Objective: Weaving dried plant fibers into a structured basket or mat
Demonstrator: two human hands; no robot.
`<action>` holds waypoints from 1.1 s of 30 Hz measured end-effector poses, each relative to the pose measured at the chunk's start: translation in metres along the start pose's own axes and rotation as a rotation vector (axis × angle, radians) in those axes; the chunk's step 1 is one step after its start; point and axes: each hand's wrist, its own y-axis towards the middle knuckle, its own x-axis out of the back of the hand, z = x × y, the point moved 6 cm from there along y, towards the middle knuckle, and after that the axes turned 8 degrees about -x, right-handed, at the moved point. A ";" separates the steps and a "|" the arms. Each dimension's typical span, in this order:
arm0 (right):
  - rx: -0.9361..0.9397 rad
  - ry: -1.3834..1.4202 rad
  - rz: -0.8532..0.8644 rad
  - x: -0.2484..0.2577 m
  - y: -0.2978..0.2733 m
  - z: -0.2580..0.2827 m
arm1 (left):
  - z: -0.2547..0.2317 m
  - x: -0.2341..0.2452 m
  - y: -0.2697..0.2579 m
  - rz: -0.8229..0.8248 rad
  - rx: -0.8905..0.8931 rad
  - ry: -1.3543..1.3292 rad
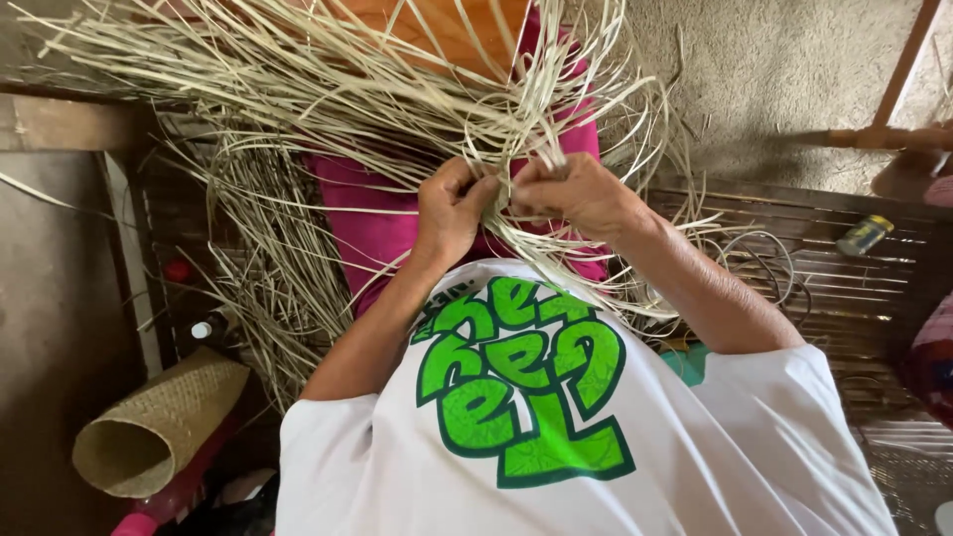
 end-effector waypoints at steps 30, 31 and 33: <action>0.665 -0.618 -0.289 -0.023 0.056 0.048 | -0.036 0.025 0.027 -0.021 -0.177 0.162; 0.662 -0.617 -0.288 -0.026 0.058 0.047 | -0.030 0.025 0.024 -0.021 -0.174 0.162; 0.729 -0.571 -0.289 -0.031 0.059 0.051 | -0.017 0.024 0.021 -0.006 -0.112 0.144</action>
